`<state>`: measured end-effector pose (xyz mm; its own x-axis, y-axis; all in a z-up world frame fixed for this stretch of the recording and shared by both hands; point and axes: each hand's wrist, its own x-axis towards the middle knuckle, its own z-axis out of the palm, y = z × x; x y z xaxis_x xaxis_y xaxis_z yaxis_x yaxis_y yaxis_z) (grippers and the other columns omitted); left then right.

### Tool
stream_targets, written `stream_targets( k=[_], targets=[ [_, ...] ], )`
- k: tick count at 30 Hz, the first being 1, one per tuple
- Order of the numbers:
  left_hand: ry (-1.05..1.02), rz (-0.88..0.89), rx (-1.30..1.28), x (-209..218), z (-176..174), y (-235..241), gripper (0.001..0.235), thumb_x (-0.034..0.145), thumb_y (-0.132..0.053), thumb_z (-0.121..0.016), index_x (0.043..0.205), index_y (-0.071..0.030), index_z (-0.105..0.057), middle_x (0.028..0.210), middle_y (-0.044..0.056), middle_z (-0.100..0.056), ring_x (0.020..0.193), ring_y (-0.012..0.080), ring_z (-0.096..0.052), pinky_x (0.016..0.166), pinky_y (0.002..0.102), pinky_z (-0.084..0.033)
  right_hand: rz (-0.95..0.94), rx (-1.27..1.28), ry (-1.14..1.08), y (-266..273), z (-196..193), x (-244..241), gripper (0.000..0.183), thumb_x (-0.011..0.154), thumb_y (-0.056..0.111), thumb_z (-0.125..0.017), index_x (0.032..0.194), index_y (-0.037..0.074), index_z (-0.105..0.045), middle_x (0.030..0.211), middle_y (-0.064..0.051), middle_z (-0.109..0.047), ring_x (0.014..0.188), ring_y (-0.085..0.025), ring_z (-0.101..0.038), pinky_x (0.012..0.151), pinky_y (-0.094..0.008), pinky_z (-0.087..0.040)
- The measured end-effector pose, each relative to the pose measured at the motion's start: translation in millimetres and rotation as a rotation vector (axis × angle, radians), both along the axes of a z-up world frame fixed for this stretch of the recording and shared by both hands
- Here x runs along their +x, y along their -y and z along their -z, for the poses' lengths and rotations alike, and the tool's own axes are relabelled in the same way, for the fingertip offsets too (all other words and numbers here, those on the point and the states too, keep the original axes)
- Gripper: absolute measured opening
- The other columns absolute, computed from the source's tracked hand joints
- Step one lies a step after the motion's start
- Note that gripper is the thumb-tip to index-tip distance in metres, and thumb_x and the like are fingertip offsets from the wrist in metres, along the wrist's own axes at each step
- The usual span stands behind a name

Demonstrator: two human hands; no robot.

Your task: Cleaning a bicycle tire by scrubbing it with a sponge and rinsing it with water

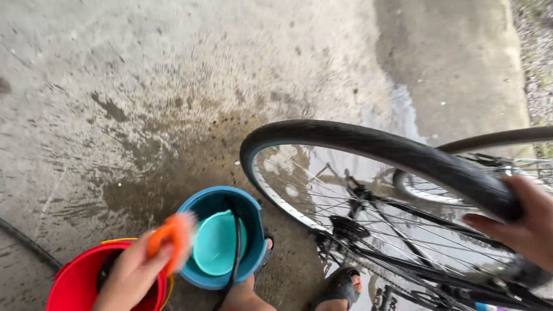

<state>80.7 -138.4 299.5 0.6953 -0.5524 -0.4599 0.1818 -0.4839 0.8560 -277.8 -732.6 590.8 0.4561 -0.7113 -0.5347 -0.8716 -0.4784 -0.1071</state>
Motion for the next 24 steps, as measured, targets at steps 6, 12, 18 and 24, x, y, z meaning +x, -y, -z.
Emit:
stream_targets(
  k=[6,12,18,24],
  targets=[
    [0.492,0.033,-0.444,-114.5,-225.0,302.3,0.050,0.074,-0.064,-0.072,0.113,-0.032,-0.078,0.090,-0.012,-0.082,0.081,0.0017,-0.074,0.069,0.019,-0.056,-0.005,-0.041,0.089,-88.1,-6.1,62.5,0.063,0.067,0.022,-0.095,0.127,0.023,-0.073,0.092,-0.005,-0.081,0.083,-0.021,-0.072,0.078,-0.032,-0.051],
    [0.769,0.165,-0.396,-119.2,-215.3,347.7,0.056,0.081,-0.069,-0.062,0.086,-0.014,-0.073,0.074,0.008,-0.074,0.077,0.0294,-0.075,0.079,0.041,-0.054,-0.077,-0.281,0.283,-84.5,25.3,43.8,0.058,0.064,0.051,-0.088,0.106,0.012,-0.077,0.092,-0.022,-0.078,0.099,-0.049,-0.070,0.086,-0.060,-0.053],
    [0.762,-0.030,0.014,-120.0,-223.9,359.0,0.062,0.077,-0.082,-0.060,0.071,-0.022,-0.077,0.057,0.001,-0.070,0.064,0.0269,-0.073,0.077,0.031,-0.050,-0.065,-0.398,0.070,-70.8,52.7,46.4,0.062,0.063,0.070,-0.081,0.114,0.036,-0.073,0.093,-0.005,-0.081,0.099,-0.032,-0.077,0.089,-0.045,-0.061],
    [1.171,-0.042,-0.404,-103.6,-168.3,376.3,0.034,0.066,-0.060,-0.078,0.079,-0.029,-0.074,0.065,-0.002,-0.070,0.073,0.0265,-0.075,0.072,0.045,-0.057,-0.093,-0.473,0.153,-85.5,33.0,41.4,0.069,0.061,0.074,-0.080,0.113,0.029,-0.074,0.087,-0.011,-0.080,0.094,-0.036,-0.077,0.086,-0.050,-0.060]
  ],
)
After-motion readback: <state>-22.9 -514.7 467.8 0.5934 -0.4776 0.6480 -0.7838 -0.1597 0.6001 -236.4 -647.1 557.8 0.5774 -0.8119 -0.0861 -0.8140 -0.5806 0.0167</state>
